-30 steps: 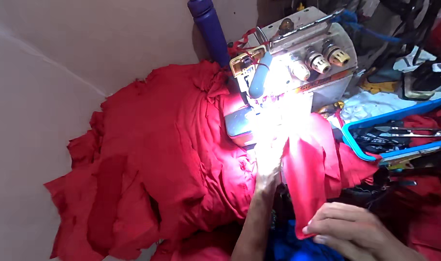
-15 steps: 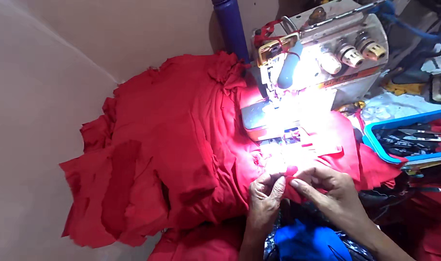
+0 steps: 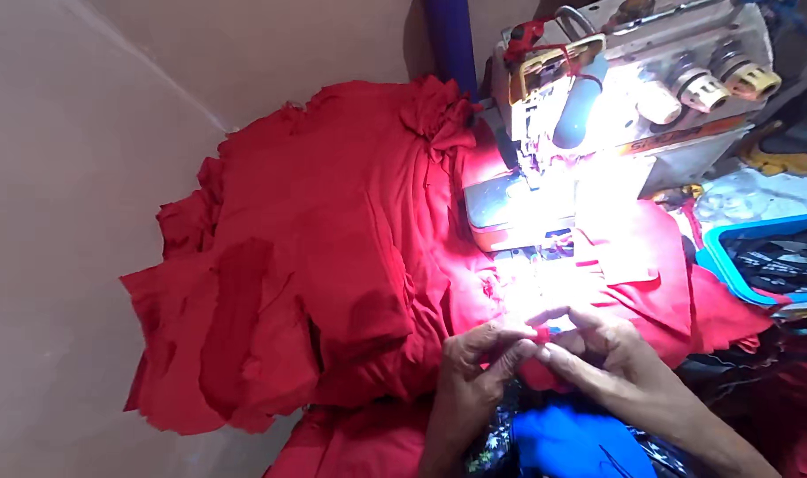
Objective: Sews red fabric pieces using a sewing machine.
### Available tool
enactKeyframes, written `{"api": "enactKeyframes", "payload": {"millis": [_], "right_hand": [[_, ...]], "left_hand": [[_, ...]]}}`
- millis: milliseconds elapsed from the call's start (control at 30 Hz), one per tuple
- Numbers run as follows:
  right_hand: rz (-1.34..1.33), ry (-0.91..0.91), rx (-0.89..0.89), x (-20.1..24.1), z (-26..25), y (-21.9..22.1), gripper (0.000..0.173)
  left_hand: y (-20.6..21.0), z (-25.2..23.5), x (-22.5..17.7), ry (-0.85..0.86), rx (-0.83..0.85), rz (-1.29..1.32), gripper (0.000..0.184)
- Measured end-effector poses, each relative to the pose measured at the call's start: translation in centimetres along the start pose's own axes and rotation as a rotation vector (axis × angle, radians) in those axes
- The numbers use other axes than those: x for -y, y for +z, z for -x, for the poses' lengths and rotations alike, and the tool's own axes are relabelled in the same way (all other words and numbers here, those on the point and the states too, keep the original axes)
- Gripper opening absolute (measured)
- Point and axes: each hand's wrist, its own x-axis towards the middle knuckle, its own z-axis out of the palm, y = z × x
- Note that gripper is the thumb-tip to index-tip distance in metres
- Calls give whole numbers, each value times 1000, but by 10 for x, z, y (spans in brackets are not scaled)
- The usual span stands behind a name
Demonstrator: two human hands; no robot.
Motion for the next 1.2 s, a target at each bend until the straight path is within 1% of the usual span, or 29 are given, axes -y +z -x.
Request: {"api": "enactKeyframes", "payload": {"millis": [33,100,233,433,567,700,767,833,900,933,1000,1067,1133,1200], "right_hand": [[-33,-5,73,2,0,-2,23],[-41,-38,138,4,1,-3,20],[-27,-59,143,6,5,2,14],[91,-107,64,6,5,3,17],[151,-191,-1,3,-3,2,17],[243,-248,-121,3,-20,-1,20],[273,-238,-202,-2,-33,-3,21],[225,-129,-308,-12,-49,-3,18],[193,-10,-408,-24,-67,-6,15],[238,38,-444,-30,-74,-9,14],[338,58,-477,-41,-81,-16,22],[394,53,-489,-44,-79,-16,27],[411,54,-500,-46,-72,-13,27],[408,55,-512,-47,-64,-8,29]], "left_hand": [[-8,-3,-6,44,49,-49,12],[-19,-7,-22,101,89,-137,13],[-30,-12,-43,169,79,-243,17],[-28,-19,-44,241,-24,-323,16],[-23,-31,-40,303,-53,-364,15],[-23,-66,-28,410,-84,-436,11],[-21,-92,-18,445,-114,-483,9],[-18,-120,1,430,-131,-482,7],[-11,-144,25,386,-168,-521,11],[-8,-153,36,356,-164,-567,14],[0,-164,53,306,-160,-696,14],[7,-167,55,262,-193,-842,11],[16,-162,47,217,-218,-987,11],[25,-151,43,254,-248,-1074,8]]}}
